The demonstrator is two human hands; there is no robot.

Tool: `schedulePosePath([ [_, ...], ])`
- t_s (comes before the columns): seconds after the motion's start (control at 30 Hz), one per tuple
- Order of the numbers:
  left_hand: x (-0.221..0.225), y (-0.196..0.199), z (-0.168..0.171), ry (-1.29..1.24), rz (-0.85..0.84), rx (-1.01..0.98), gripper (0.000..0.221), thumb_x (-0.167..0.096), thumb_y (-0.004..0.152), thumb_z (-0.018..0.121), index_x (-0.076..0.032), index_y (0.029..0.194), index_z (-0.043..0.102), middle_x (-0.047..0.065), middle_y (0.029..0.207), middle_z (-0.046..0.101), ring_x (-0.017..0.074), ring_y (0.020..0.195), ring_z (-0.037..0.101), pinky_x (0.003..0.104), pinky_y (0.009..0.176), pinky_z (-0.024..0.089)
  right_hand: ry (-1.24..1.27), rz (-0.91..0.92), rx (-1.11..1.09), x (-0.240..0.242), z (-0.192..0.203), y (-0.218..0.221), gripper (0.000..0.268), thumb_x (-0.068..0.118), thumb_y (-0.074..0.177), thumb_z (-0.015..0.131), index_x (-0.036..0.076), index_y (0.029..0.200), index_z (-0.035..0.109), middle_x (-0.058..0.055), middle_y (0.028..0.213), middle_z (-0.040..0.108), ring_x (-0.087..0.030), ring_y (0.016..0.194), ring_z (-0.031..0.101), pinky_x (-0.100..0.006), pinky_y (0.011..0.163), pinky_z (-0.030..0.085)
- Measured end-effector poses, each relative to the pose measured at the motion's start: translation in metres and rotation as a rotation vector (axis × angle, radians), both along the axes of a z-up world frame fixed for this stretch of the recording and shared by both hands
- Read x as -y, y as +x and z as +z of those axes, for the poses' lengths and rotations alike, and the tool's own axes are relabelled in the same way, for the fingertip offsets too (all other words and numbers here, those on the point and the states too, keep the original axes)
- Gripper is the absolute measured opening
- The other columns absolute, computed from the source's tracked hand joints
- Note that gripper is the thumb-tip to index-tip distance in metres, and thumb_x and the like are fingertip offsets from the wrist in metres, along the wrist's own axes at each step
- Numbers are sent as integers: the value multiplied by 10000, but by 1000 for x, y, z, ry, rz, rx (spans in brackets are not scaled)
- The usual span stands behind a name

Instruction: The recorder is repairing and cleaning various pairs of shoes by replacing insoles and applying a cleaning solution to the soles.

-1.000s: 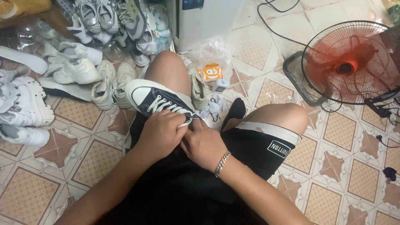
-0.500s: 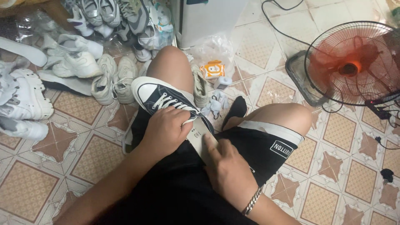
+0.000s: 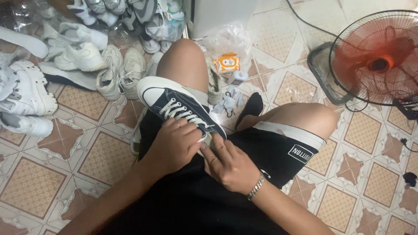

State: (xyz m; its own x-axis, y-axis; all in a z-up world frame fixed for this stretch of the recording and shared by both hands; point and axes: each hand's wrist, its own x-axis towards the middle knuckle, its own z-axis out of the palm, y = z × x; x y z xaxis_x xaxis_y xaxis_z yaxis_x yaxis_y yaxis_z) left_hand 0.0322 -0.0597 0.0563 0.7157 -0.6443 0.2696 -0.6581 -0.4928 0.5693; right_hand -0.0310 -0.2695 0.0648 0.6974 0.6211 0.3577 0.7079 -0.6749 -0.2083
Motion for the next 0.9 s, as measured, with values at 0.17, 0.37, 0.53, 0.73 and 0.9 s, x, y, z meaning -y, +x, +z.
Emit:
schedulePosePath([
  [0.17,-6,8,1,-59,42,-41,123,-150,856,670,-85,806,577,68,816,556,287,842,551,442,778,409,21,32,33,-13,-11,15,458,145,849,789,-94,1223,677,-336,1249,611,-352,954,660,-392,817,602],
  [0.37,-6,19,-1,-58,7,-51,103,-137,877,657,-87,818,589,66,811,563,287,847,553,438,778,405,16,29,-1,-11,-39,28,445,138,843,756,-89,1219,682,-320,1273,607,-407,1113,640,-444,915,585],
  [0.53,7,17,-11,-22,-32,-9,100,-161,871,673,-84,866,610,74,852,575,292,864,562,443,801,426,-158,-83,-122,-2,-77,28,276,144,819,675,-46,1015,714,-306,1201,629,-417,1116,627,-454,892,577],
  [0.73,10,16,-19,-23,-65,-49,85,-151,878,673,-86,880,618,66,863,575,274,875,585,421,791,452,-122,-131,-263,3,-69,35,158,166,797,636,46,839,730,-137,997,638,-284,969,650,-388,718,552],
  [0.9,8,20,-22,-14,-104,-100,102,-159,863,682,-83,871,615,84,864,570,289,888,592,439,805,456,-348,-124,-297,6,-74,40,164,169,758,610,68,769,739,-156,1081,663,-261,998,667,-377,733,562],
])
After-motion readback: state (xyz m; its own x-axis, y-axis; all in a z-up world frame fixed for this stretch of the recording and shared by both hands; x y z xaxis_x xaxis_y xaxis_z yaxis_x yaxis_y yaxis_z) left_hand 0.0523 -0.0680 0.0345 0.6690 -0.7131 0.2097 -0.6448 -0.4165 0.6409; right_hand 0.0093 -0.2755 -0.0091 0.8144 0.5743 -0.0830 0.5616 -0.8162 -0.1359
